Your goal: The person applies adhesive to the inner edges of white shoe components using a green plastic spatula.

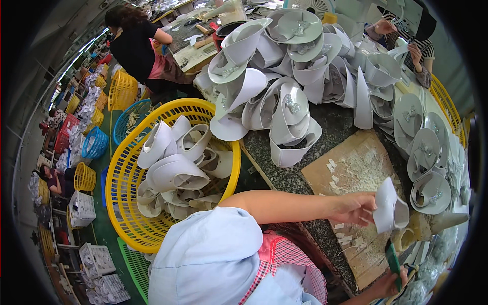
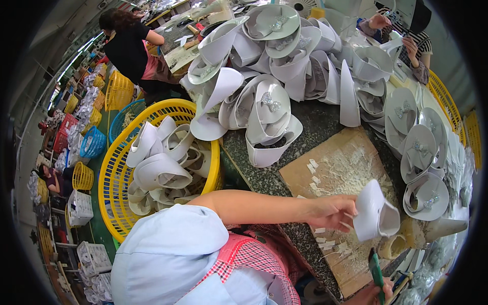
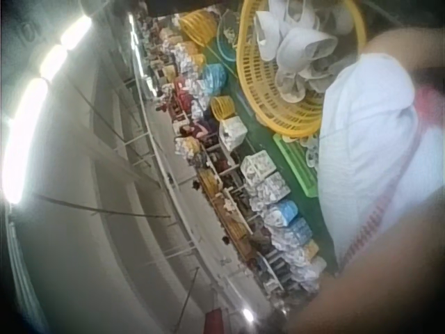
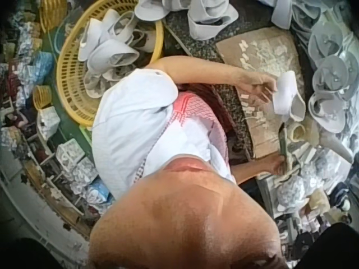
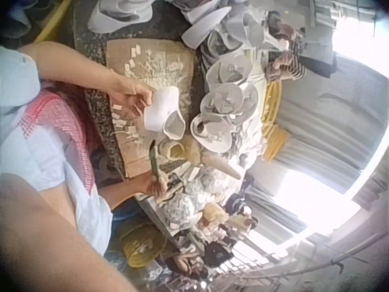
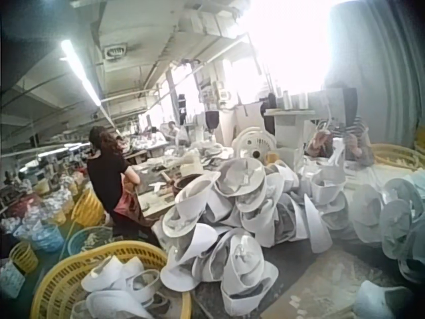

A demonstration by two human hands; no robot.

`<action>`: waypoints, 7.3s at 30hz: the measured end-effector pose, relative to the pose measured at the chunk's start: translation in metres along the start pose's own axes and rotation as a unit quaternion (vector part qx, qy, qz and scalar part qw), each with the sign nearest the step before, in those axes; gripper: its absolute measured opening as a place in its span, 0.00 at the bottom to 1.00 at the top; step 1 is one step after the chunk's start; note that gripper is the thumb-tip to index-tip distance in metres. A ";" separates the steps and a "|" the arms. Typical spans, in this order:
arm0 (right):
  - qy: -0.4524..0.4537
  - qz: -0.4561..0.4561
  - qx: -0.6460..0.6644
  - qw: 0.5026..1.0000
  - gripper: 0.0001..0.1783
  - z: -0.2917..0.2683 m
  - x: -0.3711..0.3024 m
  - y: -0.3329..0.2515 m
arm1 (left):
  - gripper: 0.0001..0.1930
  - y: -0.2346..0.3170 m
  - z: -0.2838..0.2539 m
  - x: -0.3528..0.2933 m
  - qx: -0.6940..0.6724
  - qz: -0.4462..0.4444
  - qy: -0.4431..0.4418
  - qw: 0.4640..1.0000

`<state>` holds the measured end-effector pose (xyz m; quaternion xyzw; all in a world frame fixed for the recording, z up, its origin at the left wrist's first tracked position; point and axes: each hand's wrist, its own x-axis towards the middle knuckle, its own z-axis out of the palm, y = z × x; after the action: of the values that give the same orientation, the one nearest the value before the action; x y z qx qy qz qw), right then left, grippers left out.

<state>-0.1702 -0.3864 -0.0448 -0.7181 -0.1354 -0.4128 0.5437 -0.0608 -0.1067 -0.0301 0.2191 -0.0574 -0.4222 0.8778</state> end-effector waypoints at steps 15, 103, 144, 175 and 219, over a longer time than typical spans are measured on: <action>-0.047 -0.027 -0.311 0.949 0.10 -0.047 0.041 0.021 | 0.09 0.070 0.004 -0.021 0.520 0.269 0.113 0.803; -0.127 0.150 0.030 0.980 0.08 0.176 0.049 0.016 | 0.14 0.008 -0.047 -0.048 0.866 0.341 0.034 0.365; -0.496 0.008 0.012 0.868 0.12 0.144 0.071 0.022 | 0.12 0.000 -0.059 -0.042 0.877 0.376 0.013 0.299; -0.048 0.355 0.509 0.783 0.12 0.043 -0.036 0.067 | 0.16 0.096 -0.030 -0.401 0.717 0.191 0.656 -0.134; 0.077 0.346 0.495 0.793 0.16 0.060 -0.034 0.048 | 0.15 0.186 -0.073 -0.158 0.267 0.294 0.492 0.775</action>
<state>-0.1337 -0.3422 -0.1062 -0.3151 -0.0216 -0.1280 0.9401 -0.0069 0.1407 -0.0015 0.5946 0.2102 0.0538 0.7742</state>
